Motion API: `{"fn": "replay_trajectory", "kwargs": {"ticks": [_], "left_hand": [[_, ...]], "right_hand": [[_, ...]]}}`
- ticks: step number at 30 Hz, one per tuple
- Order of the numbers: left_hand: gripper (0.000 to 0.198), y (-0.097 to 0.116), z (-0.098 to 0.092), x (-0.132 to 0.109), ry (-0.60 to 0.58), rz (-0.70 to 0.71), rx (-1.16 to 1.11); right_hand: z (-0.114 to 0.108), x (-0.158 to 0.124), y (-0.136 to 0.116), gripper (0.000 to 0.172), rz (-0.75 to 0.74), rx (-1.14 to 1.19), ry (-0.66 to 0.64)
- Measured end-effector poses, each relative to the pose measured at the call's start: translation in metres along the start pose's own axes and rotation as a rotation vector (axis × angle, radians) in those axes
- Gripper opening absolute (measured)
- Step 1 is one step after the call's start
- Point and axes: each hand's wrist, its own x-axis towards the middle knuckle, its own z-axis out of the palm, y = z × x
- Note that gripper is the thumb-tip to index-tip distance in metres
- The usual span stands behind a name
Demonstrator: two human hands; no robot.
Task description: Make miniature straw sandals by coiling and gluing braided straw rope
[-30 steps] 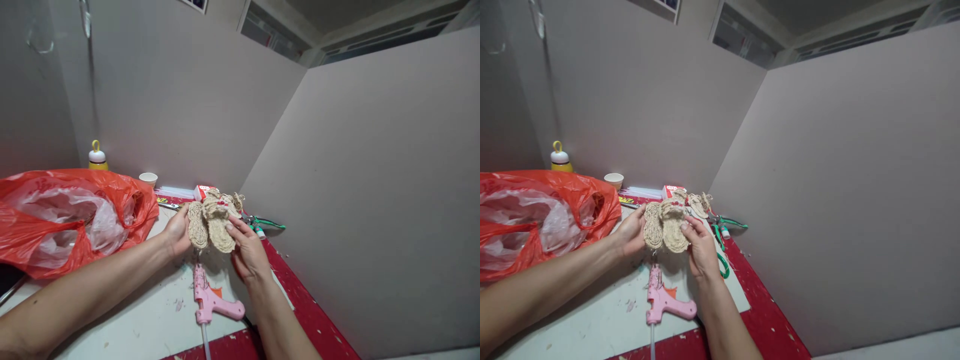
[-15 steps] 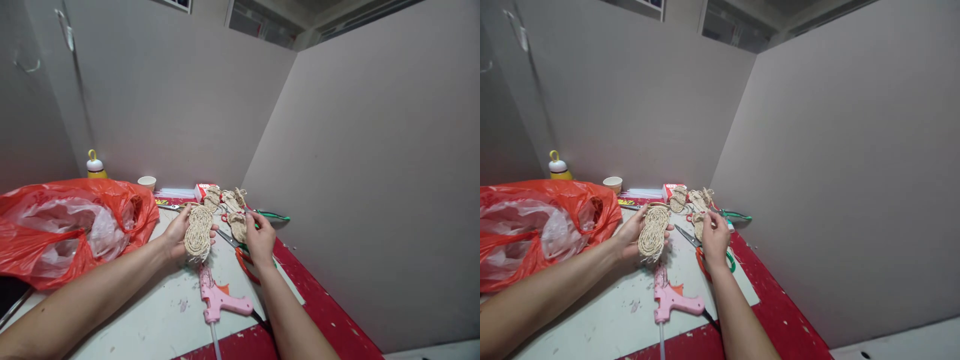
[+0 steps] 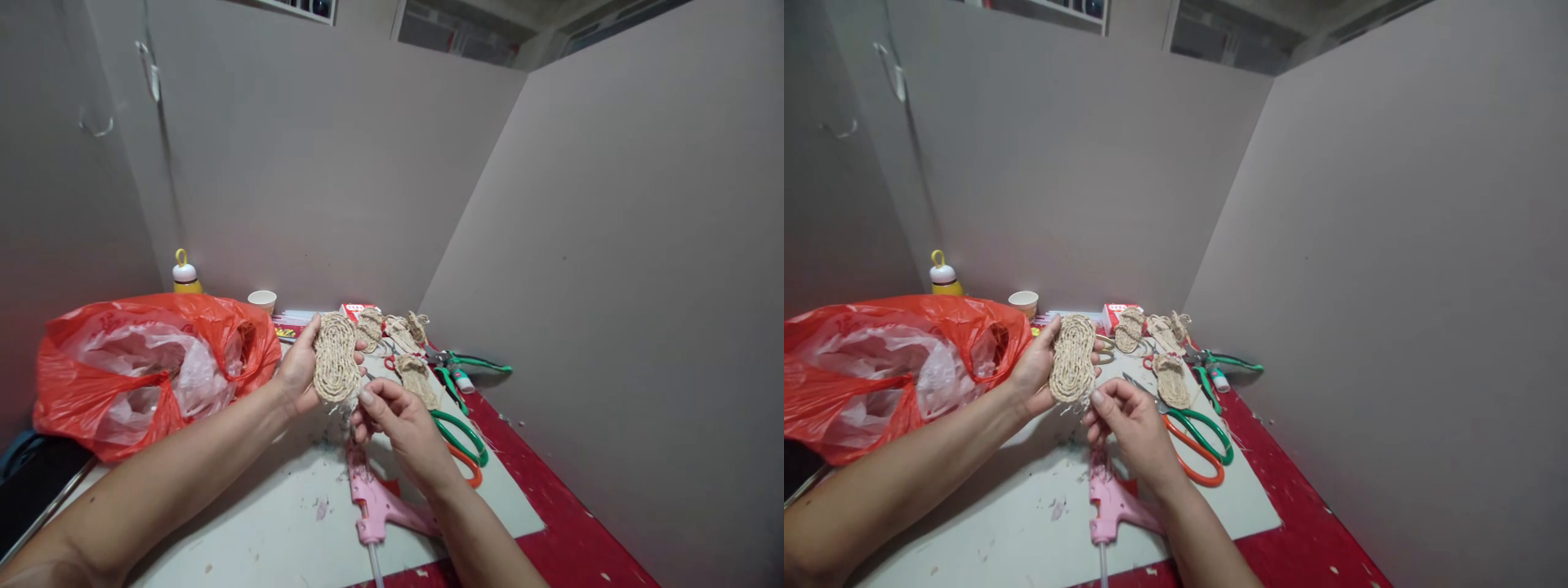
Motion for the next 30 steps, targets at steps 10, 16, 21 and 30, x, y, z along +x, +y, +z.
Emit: {"fn": "replay_trajectory", "kwargs": {"ticks": [10, 16, 21, 30], "left_hand": [[0.059, -0.006, 0.005, -0.004, 0.021, 0.033, -0.030], [0.051, -0.001, 0.009, -0.008, 0.037, 0.061, -0.081], [0.042, 0.000, 0.020, -0.018, 0.055, 0.056, -0.040], [0.023, -0.005, 0.034, -0.029, 0.111, -0.020, -0.014]], "right_hand": [[0.014, 0.000, 0.014, 0.028, 0.041, 0.218, 0.007], [0.019, -0.002, 0.017, 0.026, 0.095, 0.306, 0.005], [0.020, -0.004, 0.017, 0.028, 0.123, 0.352, -0.015], [0.026, -0.009, 0.013, 0.027, 0.188, 0.236, -0.116]]}}
